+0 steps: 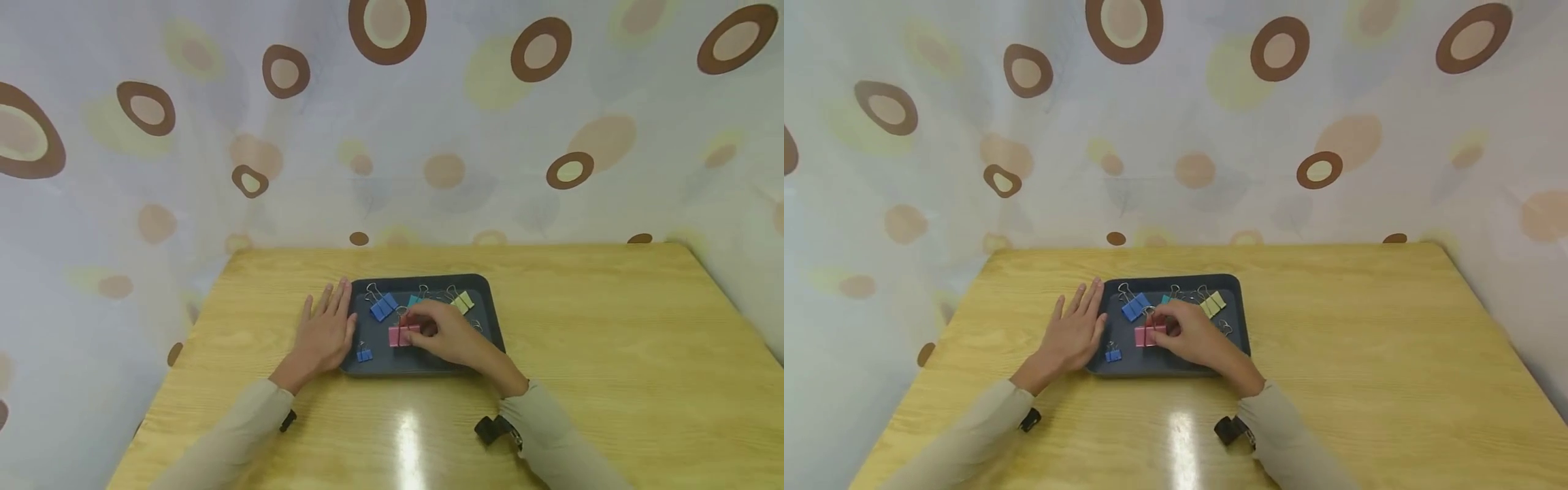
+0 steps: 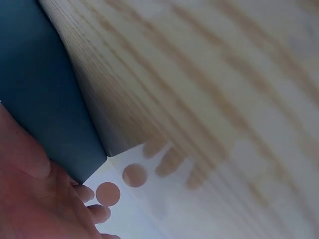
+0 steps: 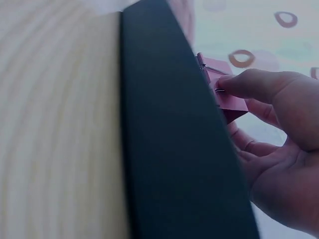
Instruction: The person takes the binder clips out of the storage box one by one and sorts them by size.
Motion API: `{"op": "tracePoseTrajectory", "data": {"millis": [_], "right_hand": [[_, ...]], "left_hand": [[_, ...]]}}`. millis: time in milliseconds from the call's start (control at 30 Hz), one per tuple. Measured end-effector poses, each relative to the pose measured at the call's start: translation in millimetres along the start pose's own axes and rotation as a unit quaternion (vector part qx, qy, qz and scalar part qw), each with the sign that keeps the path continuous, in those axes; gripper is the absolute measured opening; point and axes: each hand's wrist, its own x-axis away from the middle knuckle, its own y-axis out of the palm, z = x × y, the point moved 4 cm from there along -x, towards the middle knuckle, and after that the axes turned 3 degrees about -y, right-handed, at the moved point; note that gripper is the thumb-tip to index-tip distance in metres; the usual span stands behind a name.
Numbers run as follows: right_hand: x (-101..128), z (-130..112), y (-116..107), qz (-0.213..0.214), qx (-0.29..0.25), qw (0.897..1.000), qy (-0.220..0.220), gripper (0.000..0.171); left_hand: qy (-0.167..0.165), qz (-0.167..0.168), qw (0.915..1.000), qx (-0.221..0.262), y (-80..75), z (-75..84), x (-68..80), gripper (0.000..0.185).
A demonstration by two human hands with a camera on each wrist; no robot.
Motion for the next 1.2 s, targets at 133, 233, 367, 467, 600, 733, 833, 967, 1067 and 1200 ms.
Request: {"op": "tracePoseTrajectory", "data": {"millis": [133, 233, 367, 467, 600, 733, 833, 967, 1067, 1200], "right_hand": [[12, 2, -17, 0.027, -0.016, 0.999, 0.007, 0.017], [19, 6, -32, 0.051, -0.023, 0.998, 0.010, 0.017], [25, 13, -52, 0.067, -0.029, 0.997, 0.029, 0.019], [28, 19, -68, 0.081, -0.042, 0.995, 0.047, 0.020], [32, 24, -87, 0.108, -0.045, 0.991, 0.069, 0.021], [37, 30, -101, 0.132, -0.034, 0.987, 0.090, 0.022], [40, 36, -109, 0.152, -0.030, 0.983, 0.101, 0.022], [46, 47, -117, 0.171, -0.030, 0.978, 0.115, 0.023], [50, 56, -123, 0.181, -0.028, 0.975, 0.129, 0.026], [57, 68, -133, 0.198, -0.024, 0.970, 0.137, 0.029]], "left_hand": [[0.005, -0.008, 1.0000, 0.000, 3.5, 5.9, -0.4, 0.064], [0.006, 0.001, 0.9999, 0.010, 5.3, 8.2, -1.2, 0.064], [-0.001, 0.000, 0.9999, 0.011, 7.3, 6.9, 0.0, 0.064], [-0.001, 0.001, 1.0000, 0.007, 7.1, 5.4, 0.2, 0.065], [0.008, 0.004, 0.9999, 0.011, 4.8, 5.1, -1.8, 0.064], [0.010, 0.009, 0.9999, 0.011, 3.3, 4.4, -3.6, 0.064], [0.007, 0.009, 0.9999, 0.010, 3.3, 3.4, -3.3, 0.064], [0.003, 0.008, 0.9999, 0.009, 4.3, 1.3, -1.3, 0.064], [0.001, 0.010, 0.9999, 0.011, 4.2, 0.2, 0.0, 0.064], [0.003, 0.008, 0.9997, 0.021, 2.6, -0.6, 0.6, 0.064]]}}
